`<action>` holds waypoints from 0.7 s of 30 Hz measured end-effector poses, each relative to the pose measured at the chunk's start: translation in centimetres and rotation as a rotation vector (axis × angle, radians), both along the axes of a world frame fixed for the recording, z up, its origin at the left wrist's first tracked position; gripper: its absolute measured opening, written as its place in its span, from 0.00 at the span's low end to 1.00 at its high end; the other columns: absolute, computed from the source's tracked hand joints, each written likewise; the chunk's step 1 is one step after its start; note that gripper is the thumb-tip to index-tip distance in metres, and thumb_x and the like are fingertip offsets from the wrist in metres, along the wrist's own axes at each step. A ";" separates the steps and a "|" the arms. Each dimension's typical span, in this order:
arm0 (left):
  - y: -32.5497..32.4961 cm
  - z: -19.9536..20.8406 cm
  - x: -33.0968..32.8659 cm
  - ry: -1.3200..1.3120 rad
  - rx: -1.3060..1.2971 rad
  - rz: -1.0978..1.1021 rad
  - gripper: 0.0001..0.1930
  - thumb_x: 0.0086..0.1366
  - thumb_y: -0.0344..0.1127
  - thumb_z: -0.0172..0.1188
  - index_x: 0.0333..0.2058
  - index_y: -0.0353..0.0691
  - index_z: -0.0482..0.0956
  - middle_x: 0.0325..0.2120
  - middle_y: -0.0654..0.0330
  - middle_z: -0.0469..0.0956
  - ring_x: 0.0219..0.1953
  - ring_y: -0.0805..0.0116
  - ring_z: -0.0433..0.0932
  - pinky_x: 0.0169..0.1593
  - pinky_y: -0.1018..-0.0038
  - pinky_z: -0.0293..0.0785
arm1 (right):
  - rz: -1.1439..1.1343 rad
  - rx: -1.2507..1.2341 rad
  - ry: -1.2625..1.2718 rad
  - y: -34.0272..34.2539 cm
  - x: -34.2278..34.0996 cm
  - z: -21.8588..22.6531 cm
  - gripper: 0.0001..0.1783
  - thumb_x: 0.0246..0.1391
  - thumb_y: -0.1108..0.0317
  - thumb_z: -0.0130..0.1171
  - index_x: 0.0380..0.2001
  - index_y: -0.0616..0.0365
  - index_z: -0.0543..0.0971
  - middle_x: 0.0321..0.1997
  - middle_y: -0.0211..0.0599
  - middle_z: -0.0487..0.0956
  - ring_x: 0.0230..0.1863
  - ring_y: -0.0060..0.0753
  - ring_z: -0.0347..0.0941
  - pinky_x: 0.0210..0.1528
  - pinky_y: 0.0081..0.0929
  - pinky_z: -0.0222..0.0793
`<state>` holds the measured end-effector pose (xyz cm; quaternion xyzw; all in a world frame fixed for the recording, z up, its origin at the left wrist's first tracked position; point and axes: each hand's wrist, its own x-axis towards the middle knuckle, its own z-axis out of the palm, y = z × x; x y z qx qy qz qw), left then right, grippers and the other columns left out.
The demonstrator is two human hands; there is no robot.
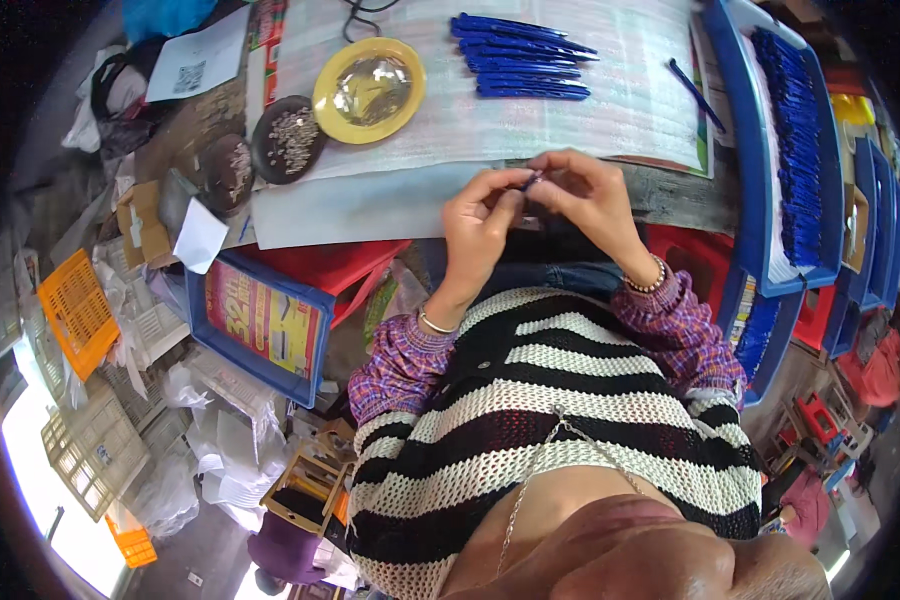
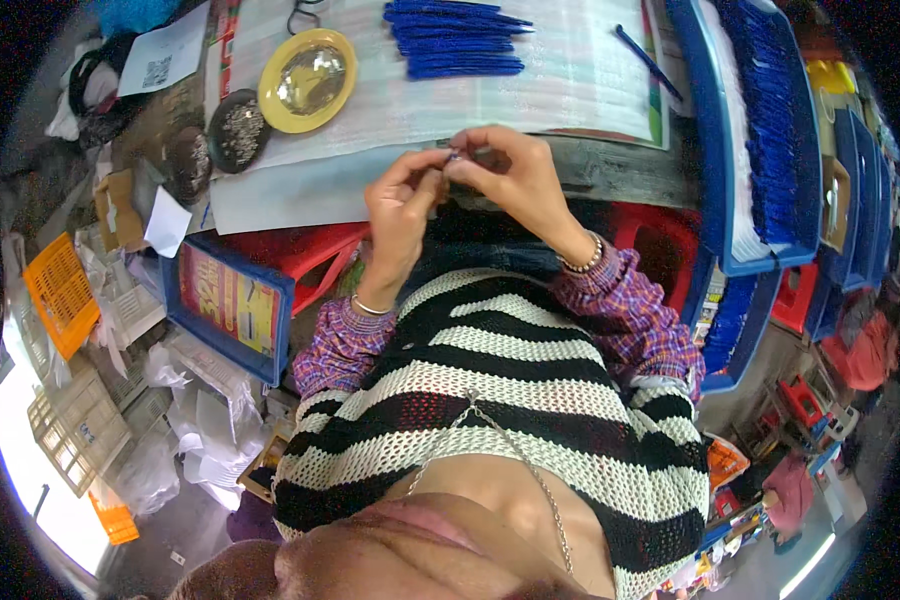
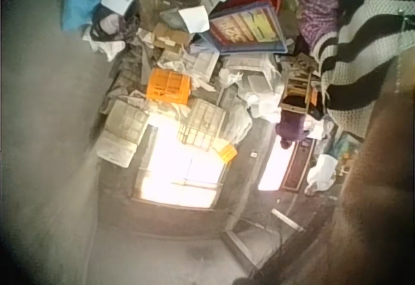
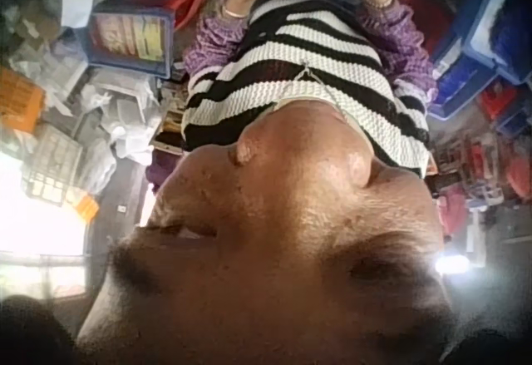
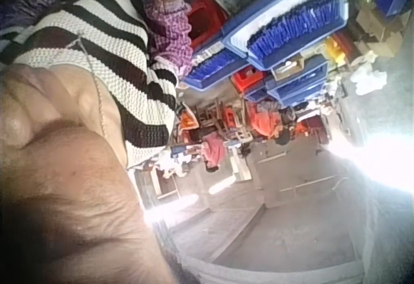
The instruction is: Manually assembling blue pens by attaching components and organizing them into production trays.
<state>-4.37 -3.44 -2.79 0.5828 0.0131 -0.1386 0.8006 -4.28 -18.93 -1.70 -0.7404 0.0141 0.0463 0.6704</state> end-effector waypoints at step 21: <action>1.2 0.0 0.4 0.036 -0.085 -0.054 0.08 0.61 0.24 0.52 0.38 0.35 0.77 0.26 0.66 0.75 0.25 0.83 0.69 0.29 0.85 0.66 | 0.076 -0.002 0.085 -0.1 -0.3 0.0 0.09 0.58 0.68 0.52 0.30 0.63 0.76 0.20 0.23 0.71 0.21 0.11 0.65 0.22 0.11 0.60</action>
